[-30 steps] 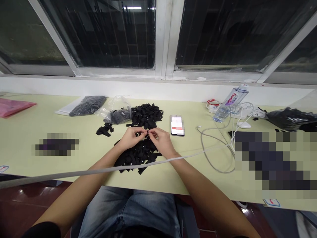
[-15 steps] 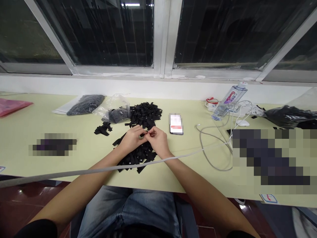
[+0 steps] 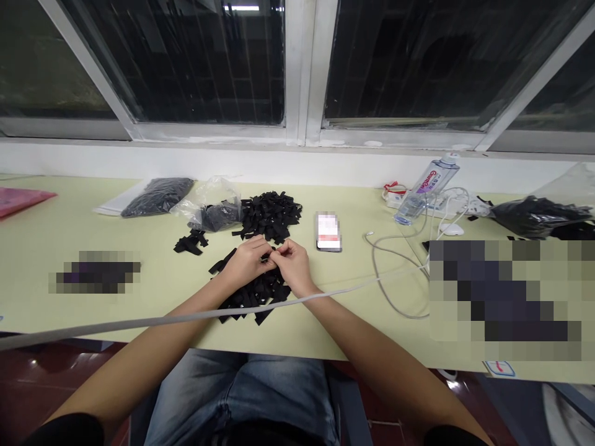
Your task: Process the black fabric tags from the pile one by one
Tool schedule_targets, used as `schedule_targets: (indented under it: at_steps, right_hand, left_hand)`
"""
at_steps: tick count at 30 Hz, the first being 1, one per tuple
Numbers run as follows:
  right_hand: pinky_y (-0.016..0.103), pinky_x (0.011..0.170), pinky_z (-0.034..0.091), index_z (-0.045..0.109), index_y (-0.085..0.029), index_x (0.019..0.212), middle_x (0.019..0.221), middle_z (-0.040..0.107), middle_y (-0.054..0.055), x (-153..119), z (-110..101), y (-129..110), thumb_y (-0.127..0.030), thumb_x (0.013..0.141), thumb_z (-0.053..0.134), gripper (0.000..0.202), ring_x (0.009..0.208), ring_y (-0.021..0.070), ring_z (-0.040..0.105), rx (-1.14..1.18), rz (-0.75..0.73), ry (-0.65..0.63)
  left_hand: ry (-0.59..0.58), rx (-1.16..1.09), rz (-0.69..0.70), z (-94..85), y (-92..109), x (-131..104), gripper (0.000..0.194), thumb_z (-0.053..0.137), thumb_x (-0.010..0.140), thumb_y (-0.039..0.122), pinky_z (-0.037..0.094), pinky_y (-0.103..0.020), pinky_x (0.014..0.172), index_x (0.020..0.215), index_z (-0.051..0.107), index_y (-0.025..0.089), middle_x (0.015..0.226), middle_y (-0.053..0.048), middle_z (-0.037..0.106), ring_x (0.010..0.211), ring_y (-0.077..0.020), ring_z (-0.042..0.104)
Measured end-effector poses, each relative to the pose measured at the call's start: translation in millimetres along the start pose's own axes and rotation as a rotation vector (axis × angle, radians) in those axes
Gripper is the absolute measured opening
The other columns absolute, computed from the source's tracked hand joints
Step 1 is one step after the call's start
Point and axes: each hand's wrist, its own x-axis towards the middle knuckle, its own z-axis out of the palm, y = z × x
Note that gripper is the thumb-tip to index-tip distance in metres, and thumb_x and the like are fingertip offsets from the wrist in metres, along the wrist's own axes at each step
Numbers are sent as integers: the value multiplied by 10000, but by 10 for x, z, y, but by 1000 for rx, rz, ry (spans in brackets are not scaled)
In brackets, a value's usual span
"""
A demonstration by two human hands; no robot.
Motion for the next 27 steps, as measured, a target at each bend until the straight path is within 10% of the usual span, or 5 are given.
schedule_targets:
  at_steps: [19, 27]
  right_hand:
    - [221, 565, 337, 436, -194, 605, 606, 442, -54, 14, -15, -17, -194, 655, 627, 198, 598, 97, 412, 22, -9, -4]
    - [258, 640, 525, 518, -199, 726, 664, 568, -41, 49, -46, -88, -265, 702, 678, 175, 624, 114, 573, 210, 33, -56]
  left_hand:
    - [34, -109, -65, 10, 23, 28, 179, 613, 866, 189, 422, -285, 672, 698, 551, 184, 709, -25, 583, 727, -164, 526]
    - [203, -340, -288, -34, 42, 38, 83, 635, 828, 190, 417, -244, 594, 754, 669, 179, 734, -13, 657, 668, -129, 567]
